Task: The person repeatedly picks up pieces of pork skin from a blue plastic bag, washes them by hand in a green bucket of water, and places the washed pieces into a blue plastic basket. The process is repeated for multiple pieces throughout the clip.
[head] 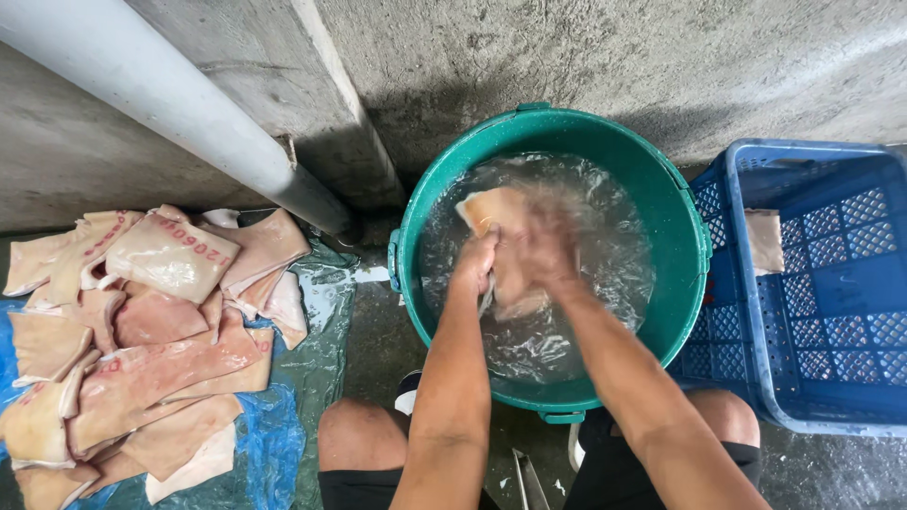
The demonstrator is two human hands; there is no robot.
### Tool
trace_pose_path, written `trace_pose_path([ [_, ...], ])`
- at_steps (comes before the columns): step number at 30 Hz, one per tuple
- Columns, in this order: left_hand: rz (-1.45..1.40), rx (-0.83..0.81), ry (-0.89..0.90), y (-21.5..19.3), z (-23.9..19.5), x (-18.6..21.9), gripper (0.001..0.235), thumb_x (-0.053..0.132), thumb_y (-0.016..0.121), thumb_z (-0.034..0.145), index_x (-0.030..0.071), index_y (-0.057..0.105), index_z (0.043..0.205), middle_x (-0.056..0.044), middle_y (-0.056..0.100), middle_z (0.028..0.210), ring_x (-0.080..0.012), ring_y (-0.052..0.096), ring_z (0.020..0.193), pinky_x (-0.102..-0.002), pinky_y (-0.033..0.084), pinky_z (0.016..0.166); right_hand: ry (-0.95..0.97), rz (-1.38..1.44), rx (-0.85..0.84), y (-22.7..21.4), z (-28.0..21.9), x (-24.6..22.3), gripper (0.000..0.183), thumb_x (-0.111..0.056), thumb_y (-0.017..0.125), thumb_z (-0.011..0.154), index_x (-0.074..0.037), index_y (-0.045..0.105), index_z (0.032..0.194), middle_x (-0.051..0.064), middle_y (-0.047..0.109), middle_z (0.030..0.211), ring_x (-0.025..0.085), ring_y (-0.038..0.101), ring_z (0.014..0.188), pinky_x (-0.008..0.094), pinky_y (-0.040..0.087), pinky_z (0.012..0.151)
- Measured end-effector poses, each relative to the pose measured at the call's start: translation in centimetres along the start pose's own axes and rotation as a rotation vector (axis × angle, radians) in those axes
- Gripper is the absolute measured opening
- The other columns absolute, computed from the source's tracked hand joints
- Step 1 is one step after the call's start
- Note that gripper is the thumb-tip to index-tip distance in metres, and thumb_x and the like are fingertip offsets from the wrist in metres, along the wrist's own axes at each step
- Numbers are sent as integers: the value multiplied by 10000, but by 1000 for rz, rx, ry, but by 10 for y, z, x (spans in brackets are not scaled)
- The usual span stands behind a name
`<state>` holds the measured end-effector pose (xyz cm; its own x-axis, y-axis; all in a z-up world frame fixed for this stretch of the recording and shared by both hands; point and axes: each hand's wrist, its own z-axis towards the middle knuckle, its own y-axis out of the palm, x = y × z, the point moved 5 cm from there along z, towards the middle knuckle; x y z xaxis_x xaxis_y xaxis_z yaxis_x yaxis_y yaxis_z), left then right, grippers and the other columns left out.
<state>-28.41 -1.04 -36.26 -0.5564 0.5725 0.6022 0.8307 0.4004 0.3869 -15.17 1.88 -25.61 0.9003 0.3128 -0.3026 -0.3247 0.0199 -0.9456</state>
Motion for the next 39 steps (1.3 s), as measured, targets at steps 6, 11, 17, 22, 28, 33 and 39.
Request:
trace_pose_path([
  [6,-267,-155,-168,-9,11,-19,325,345,659,1004,57,644,1154,-109,666,936,-235,659,733,-391,594,578,-124,182,-268,15,-4,-7,556,-464,443,1012,-213,491,1506,78,427,1577,313,350,1471,531,244,1192],
  [11,-381,68,65,5,-9,-10,433,403,697,931,101,620,1232,-56,694,1049,-210,680,869,-403,584,775,578,358,-406,14,-3,68,536,-513,400,1042,-198,624,1413,131,565,1484,385,532,1355,468,401,1149],
  [17,196,95,95,14,-37,18,519,272,793,839,-29,661,1241,-124,746,1111,-256,722,931,-429,587,830,408,348,-241,-17,13,30,475,-292,635,907,-102,626,1342,296,639,1272,434,634,1176,456,513,1016],
  [22,-90,137,-60,28,-44,14,522,261,748,890,-60,636,1287,-171,725,1103,-305,698,964,-474,579,833,110,569,25,-65,13,-7,330,-96,650,907,-12,645,1225,221,720,1176,359,675,1037,448,542,913],
  [28,-540,-219,57,42,-63,47,683,335,718,867,38,475,1432,-204,640,1292,-355,637,1148,-489,543,949,673,1299,99,-31,19,57,387,-161,686,899,-17,585,1243,152,698,1137,264,678,982,422,556,887],
  [33,639,-264,318,52,-60,21,804,261,794,842,83,360,1495,-200,488,1448,-366,511,1277,-518,458,1032,1111,763,119,21,-20,123,456,-226,686,899,-41,557,1295,164,647,1205,310,658,1045,434,550,927],
  [39,526,59,160,14,-14,-28,609,364,679,911,36,477,1383,-200,587,1309,-357,598,1154,-507,523,953,738,412,83,18,-24,61,540,-303,685,899,-71,523,1358,179,585,1287,366,634,1120,447,541,974],
])
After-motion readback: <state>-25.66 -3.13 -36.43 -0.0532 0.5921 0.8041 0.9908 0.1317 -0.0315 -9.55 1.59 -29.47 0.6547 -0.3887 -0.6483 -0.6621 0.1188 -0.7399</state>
